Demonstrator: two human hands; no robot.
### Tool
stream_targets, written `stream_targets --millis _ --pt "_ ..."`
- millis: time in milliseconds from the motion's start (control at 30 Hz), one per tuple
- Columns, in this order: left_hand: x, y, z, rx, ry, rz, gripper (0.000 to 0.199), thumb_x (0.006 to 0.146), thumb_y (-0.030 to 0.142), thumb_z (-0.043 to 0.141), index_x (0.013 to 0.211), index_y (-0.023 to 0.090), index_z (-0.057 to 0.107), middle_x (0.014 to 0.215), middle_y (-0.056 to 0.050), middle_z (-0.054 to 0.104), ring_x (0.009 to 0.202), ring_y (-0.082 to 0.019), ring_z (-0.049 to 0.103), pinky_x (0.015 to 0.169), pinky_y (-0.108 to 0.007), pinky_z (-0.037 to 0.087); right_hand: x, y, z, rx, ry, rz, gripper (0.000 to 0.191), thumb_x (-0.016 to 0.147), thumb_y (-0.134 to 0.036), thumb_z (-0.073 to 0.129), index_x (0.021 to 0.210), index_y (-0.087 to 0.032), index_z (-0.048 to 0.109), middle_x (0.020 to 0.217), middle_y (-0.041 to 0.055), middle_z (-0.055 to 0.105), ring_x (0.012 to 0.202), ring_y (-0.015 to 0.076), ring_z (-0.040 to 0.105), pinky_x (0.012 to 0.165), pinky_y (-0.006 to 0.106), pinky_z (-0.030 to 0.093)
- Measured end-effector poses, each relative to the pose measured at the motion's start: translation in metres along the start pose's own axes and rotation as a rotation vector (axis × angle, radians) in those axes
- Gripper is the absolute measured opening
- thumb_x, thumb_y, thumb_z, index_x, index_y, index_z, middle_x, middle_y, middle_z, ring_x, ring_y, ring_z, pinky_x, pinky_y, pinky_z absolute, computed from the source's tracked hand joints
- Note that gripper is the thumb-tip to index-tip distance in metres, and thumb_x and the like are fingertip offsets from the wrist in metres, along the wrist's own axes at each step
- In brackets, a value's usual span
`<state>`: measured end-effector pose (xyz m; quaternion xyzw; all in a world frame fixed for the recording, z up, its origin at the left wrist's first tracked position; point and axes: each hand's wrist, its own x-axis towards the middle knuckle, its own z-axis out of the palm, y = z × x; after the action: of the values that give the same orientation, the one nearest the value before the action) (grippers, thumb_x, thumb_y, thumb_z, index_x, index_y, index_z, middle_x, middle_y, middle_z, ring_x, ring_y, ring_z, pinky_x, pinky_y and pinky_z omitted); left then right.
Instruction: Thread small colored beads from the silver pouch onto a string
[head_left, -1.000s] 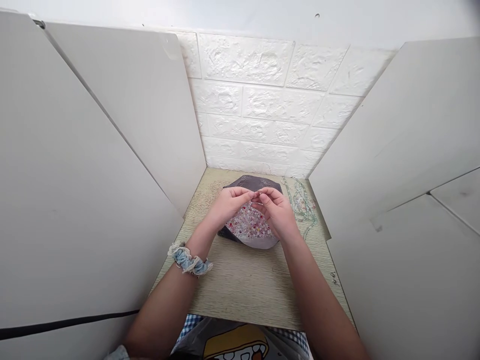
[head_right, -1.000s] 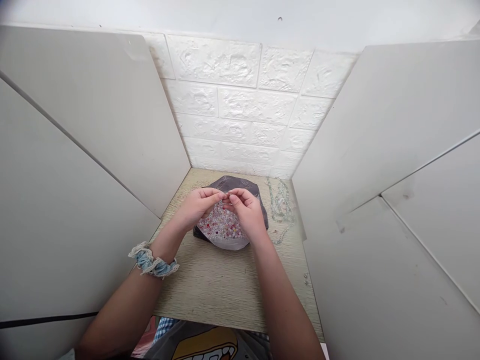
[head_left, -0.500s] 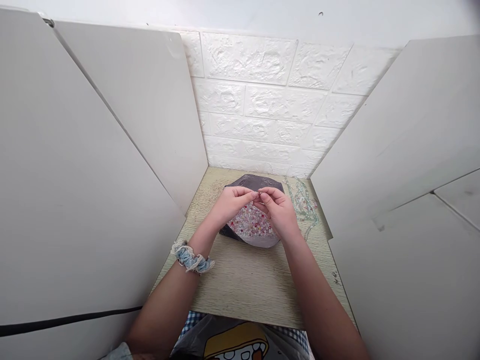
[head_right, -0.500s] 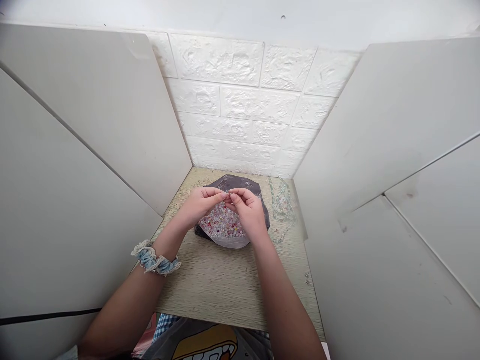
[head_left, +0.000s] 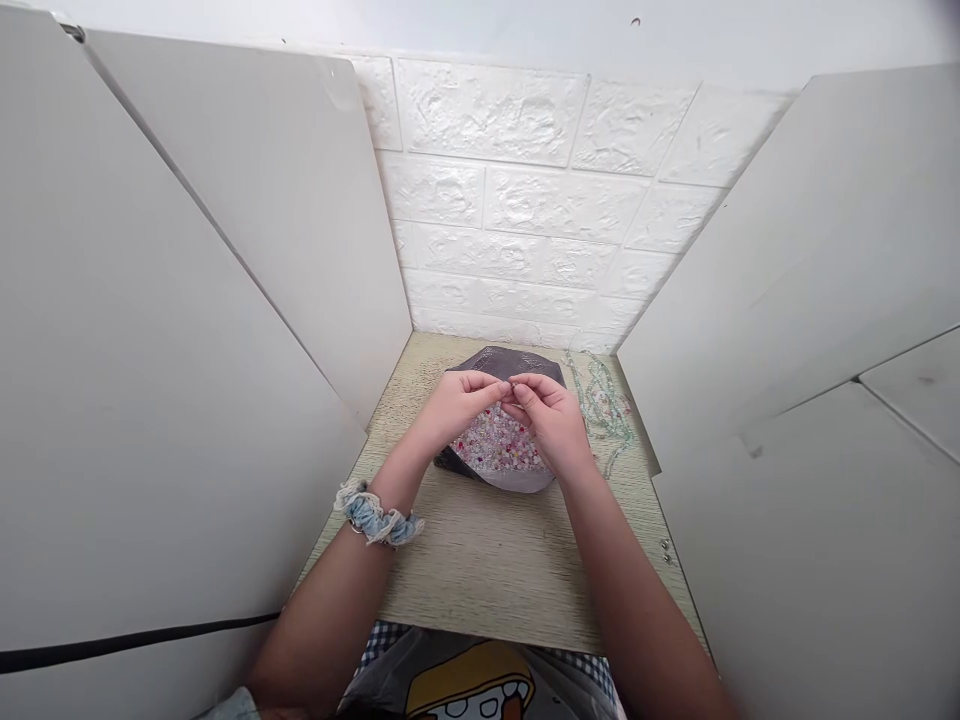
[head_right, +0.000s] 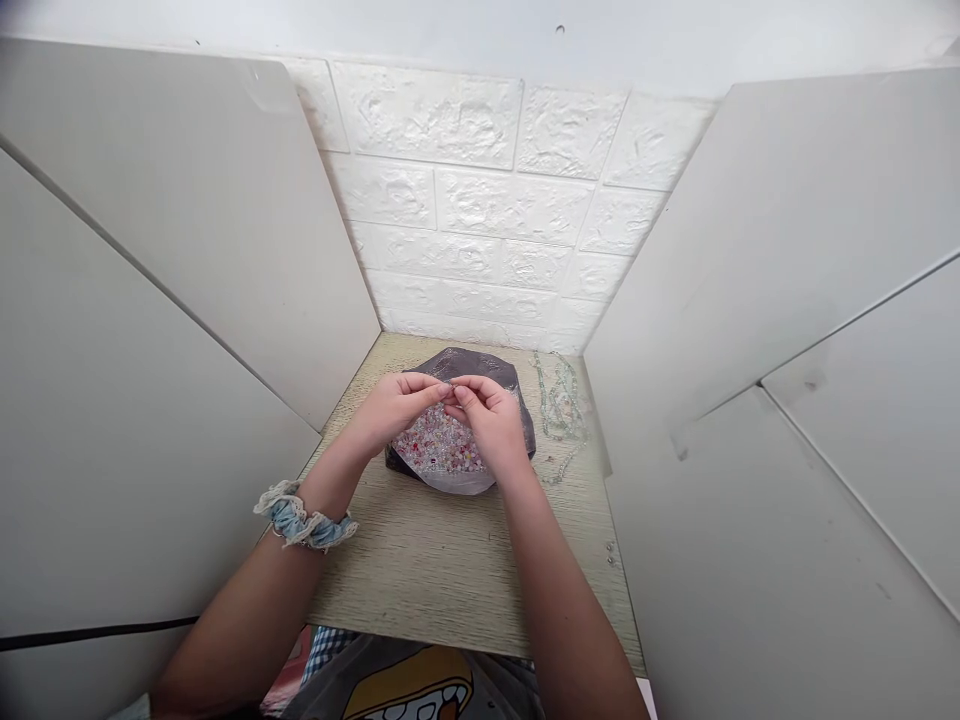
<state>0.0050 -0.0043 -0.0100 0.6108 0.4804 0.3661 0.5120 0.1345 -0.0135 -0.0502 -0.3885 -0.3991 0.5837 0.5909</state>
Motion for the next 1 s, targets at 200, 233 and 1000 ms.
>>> stream_targets --millis 200,233,1000 --pt "-0.001 0.001 0.000 0.000 0.016 -0.009 0.021 0.069 0.032 0.056 0.071 0.012 0.064 0.039 0.004 0.042 0.037 -0.004 0.030 0.039 -0.018 0.024 0.000 -0.001 0.002 0.014 0.014 0.000 0.017 0.064 -0.029 0.061 0.077 -0.019 0.058 0.069 -0.0025 0.061 0.069 0.0085 0.060 0.067 0.022 0.052" --pt "-0.001 0.001 0.000 0.002 0.017 -0.011 0.021 0.069 0.032 0.056 0.071 0.012 0.064 0.040 0.004 0.042 0.037 -0.004 0.031 0.039 -0.018 0.024 0.000 -0.001 0.002 0.013 0.015 -0.003 0.017 0.064 -0.029 0.061 0.077 -0.019 0.058 0.069 -0.0024 0.061 0.069 0.0085 0.060 0.067 0.022 0.052" --pt "0.002 -0.007 0.001 0.045 0.030 0.014 0.029 0.067 0.039 0.055 0.068 0.012 0.064 0.057 0.001 0.052 0.048 -0.006 0.035 0.045 -0.018 0.026 -0.009 -0.010 -0.002 -0.794 0.063 -0.371 0.017 0.075 -0.031 0.049 0.075 -0.020 0.061 0.071 0.0009 0.059 0.065 0.0123 0.053 0.063 0.026 0.042"
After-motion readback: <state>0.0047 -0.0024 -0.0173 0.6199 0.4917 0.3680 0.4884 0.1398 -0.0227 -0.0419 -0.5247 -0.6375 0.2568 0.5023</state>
